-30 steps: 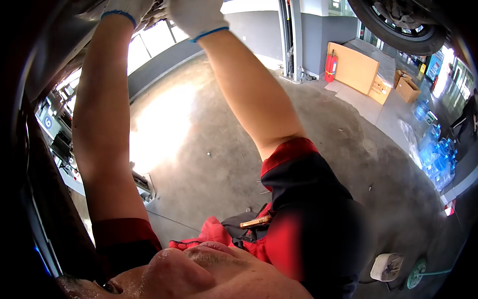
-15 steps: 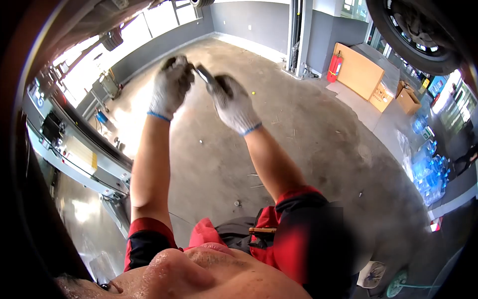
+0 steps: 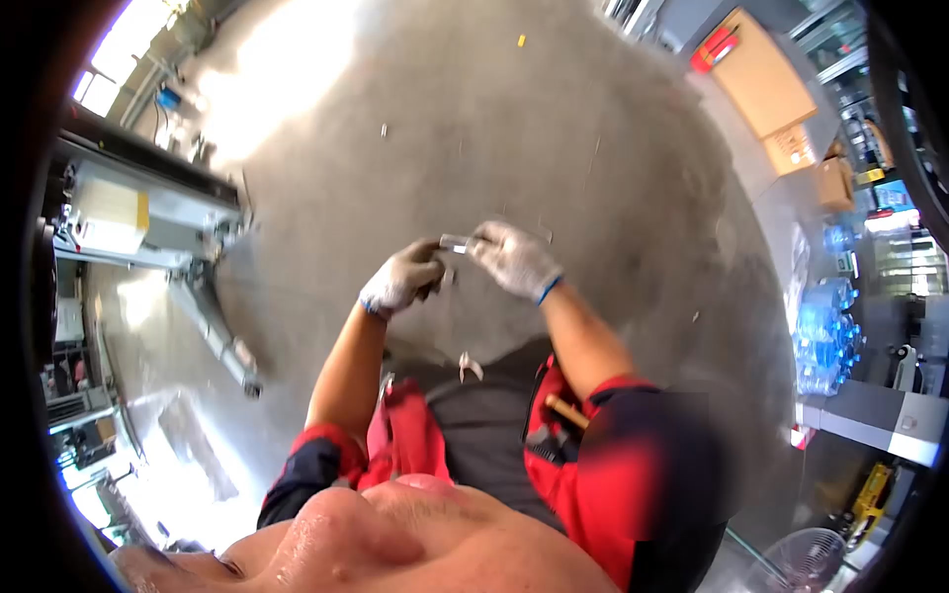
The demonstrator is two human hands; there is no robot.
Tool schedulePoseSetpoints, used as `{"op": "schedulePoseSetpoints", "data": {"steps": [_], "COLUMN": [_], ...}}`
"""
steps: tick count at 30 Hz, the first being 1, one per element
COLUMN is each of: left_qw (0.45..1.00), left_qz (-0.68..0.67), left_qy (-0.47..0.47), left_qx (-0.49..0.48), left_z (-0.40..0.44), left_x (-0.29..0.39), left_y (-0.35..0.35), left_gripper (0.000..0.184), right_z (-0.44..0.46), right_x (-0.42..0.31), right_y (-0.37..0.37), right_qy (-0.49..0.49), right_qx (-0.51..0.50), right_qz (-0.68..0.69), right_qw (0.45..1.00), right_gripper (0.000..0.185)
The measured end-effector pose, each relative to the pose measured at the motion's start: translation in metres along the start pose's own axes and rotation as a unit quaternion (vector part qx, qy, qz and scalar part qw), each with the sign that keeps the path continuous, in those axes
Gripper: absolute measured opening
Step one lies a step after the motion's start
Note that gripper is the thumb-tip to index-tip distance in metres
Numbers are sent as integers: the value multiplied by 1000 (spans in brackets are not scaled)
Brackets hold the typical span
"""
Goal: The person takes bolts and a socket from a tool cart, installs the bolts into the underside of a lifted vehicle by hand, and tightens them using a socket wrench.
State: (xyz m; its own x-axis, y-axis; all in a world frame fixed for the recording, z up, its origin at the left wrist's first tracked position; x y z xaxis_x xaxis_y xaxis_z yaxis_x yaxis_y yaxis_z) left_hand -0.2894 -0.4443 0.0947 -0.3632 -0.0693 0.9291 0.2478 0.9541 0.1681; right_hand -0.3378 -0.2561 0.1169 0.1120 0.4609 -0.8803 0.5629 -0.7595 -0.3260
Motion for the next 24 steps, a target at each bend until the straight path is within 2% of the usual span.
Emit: {"op": "schedulePoseSetpoints", "data": {"steps": [1,3,4,5,6,7,8,10,11,12,13,14,15,19,21,23,24], "left_qw": [998,996,994,991,991,991,991,997,1000,999,998,995,989,992,991,990,984], "left_qz": [60,85,102,122,121,121,125,76,14,-15,-41,-91,-145,-114,-98,-76,-116], "left_qy": [-5,-31,-17,-48,-37,-41,-28,15,17,-27,-21,-12,5,-30,-22,-28,-9], "left_qx": [-10,-21,-35,-27,-39,-38,-48,-9,3,44,48,33,18,-37,-87,-113,-133], "left_z": [-8,-25,-11,-9,-1,3,10,37,46,45,45,44,48,53,68,76,80], "left_x": [0,-12,-5,0,-13,-8,-7,-39,-58,-68,-51,-51,-45,-35,-27,-25,-31], "left_y": [3,0,-5,-9,-11,-10,-10,-19,-24,-25,-24,-27,-29,-30,-21,-19,-16], "left_gripper": [43,45,45,42,33,31,32,30,26,24,27,28,28,31,31,31,31], "right_z": [-1,-5,-4,-8,-10,-4,2,20,8,9,11,12,14,-3,-4,-4,-7], "right_x": [2,3,-4,-11,-7,5,27,52,17,39,35,31,34,15,22,20,19], "right_y": [4,18,19,13,14,18,22,9,4,10,9,7,10,23,27,17,18], "right_qy": [21,48,42,37,55,71,82,-6,135,212,169,125,184,224,182,203,192], "right_qx": [-50,-120,-132,-138,-150,-151,-148,-50,-124,-140,-110,-81,-81,-12,14,26,26], "right_qz": [31,51,31,6,8,4,18,-109,-63,-12,-4,2,45,96,107,100,128], "right_qw": [998,990,990,990,987,986,985,993,981,967,979,989,979,970,977,974,973], "right_gripper": [23,25,25,25,25,25,27,34,37,38,36,34,32,30,25,24,24]}}
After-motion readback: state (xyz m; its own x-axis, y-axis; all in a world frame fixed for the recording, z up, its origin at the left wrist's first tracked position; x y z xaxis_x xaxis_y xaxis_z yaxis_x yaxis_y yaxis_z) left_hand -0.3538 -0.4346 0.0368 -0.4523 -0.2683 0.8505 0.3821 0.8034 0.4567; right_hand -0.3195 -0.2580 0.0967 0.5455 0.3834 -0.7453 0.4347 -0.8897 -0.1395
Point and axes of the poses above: each hand's wrist, its own z-axis towards the middle knuckle, its own y-axis out of the palm, x = y × z, the point moved 7 cm from there along z, towards the middle knuckle, and after that the axes turned 7 degrees about y, right-handed, at the moved point
